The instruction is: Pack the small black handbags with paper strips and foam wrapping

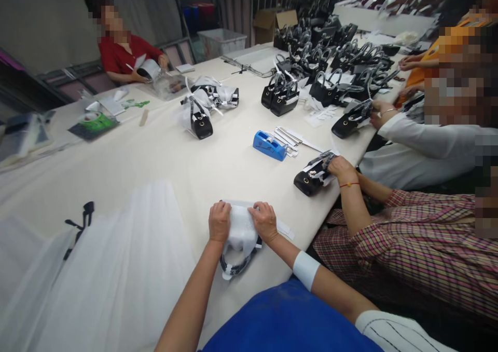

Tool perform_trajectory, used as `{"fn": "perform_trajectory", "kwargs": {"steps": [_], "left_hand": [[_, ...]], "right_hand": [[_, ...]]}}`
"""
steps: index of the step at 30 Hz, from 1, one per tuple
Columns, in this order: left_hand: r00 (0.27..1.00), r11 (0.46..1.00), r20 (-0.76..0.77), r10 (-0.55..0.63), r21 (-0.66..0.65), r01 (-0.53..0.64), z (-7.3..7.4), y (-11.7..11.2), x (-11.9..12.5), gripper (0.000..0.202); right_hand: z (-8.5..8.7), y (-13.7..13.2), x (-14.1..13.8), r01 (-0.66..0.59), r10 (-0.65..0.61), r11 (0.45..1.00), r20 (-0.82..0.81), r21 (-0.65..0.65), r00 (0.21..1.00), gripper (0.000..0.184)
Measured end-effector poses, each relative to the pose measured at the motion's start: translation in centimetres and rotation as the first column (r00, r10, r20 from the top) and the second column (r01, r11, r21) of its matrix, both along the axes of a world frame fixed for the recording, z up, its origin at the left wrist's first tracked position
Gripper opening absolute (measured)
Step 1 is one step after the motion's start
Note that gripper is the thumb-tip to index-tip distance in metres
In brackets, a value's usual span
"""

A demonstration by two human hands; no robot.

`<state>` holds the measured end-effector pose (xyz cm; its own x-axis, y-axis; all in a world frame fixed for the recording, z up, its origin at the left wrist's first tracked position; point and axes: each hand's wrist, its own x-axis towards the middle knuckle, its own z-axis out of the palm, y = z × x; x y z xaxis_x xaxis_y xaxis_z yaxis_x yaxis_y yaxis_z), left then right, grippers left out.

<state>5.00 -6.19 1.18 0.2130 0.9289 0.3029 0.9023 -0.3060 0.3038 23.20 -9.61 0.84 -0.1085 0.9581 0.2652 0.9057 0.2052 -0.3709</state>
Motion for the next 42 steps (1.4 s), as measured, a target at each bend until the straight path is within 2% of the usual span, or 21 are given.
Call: {"fn": "perform_trajectory", "kwargs": {"steps": [3, 9, 12, 14, 17, 19, 20, 23, 25, 29, 31, 33, 38, 42], "left_hand": [[0.982, 0.982, -0.045, -0.185, -0.041, 0.184, 0.3, 0.2, 0.0, 0.021], [0.919, 0.918, -0.021, -0.394, -0.064, 0.392, 0.4, -1.0, 0.8, 0.032], [0.890, 0.890, -0.036, -0.454, -0.062, 0.452, -0.2, -1.9, 1.3, 0.040], [0.893, 0.894, -0.057, -0.447, -0.065, 0.444, -0.5, -2.4, 1.6, 0.046], [0.902, 0.906, -0.089, -0.423, -0.056, 0.420, -1.0, -3.0, 1.9, 0.051], [0.901, 0.907, -0.107, -0.420, -0.029, 0.420, -1.3, -3.1, 1.9, 0.054], [0.900, 0.907, -0.115, -0.420, -0.011, 0.422, -1.5, -3.0, 1.9, 0.055], [0.901, 0.907, -0.129, -0.414, 0.028, 0.421, -2.0, -2.8, 1.8, 0.056], [0.901, 0.907, -0.131, -0.413, 0.031, 0.421, -2.2, -2.7, 1.8, 0.056], [0.904, 0.909, -0.121, -0.411, 0.023, 0.416, -2.4, -2.8, 1.7, 0.057], [0.907, 0.912, -0.114, -0.405, 0.021, 0.410, -2.4, -3.0, 1.7, 0.057], [0.910, 0.914, -0.105, -0.401, 0.021, 0.405, -2.5, -3.1, 1.6, 0.058], [0.917, 0.918, -0.075, -0.392, 0.029, 0.395, -2.8, -3.2, 1.6, 0.059], [0.927, 0.927, -0.059, -0.371, 0.029, 0.373, -3.0, -3.3, 1.8, 0.060]], "right_hand": [[-0.1, 0.2, 0.0, -0.008, 0.008, 1.000, -0.038, -0.015, 0.999, 0.021], [-0.3, 0.9, 0.1, 0.011, -0.011, 1.000, -0.112, -0.005, 0.994, 0.015], [-0.4, 1.2, 0.9, -0.021, 0.015, 1.000, -0.254, -0.019, 0.967, 0.013], [-0.4, 1.3, 1.9, -0.050, 0.025, 0.998, -0.418, -0.049, 0.908, 0.013], [-0.1, 1.1, 3.7, -0.057, -0.041, 0.990, -0.659, -0.127, 0.751, 0.020], [0.2, 0.8, 4.7, -0.075, -0.076, 0.983, -0.741, -0.168, 0.667, 0.021], [0.4, 0.7, 5.1, -0.101, -0.068, 0.980, -0.757, -0.174, 0.650, 0.019], [1.1, 0.1, 5.4, -0.176, 0.016, 0.974, -0.730, -0.143, 0.683, 0.017], [1.4, -0.3, 5.1, -0.144, 0.025, 0.981, -0.662, -0.127, 0.749, 0.018], [1.4, -1.2, 4.1, 0.035, -0.120, 0.985, -0.518, -0.171, 0.847, 0.014], [1.3, -1.4, 3.7, 0.102, -0.204, 0.968, -0.480, -0.229, 0.853, 0.010], [1.4, -1.6, 3.3, 0.121, -0.235, 0.958, -0.470, -0.261, 0.851, 0.009], [1.6, -1.6, 2.5, 0.060, -0.102, 0.993, -0.456, -0.105, 0.884, 0.007], [1.2, -1.6, 2.7, 0.025, -0.062, 0.996, -0.451, -0.087, 0.890, 0.010]]}}
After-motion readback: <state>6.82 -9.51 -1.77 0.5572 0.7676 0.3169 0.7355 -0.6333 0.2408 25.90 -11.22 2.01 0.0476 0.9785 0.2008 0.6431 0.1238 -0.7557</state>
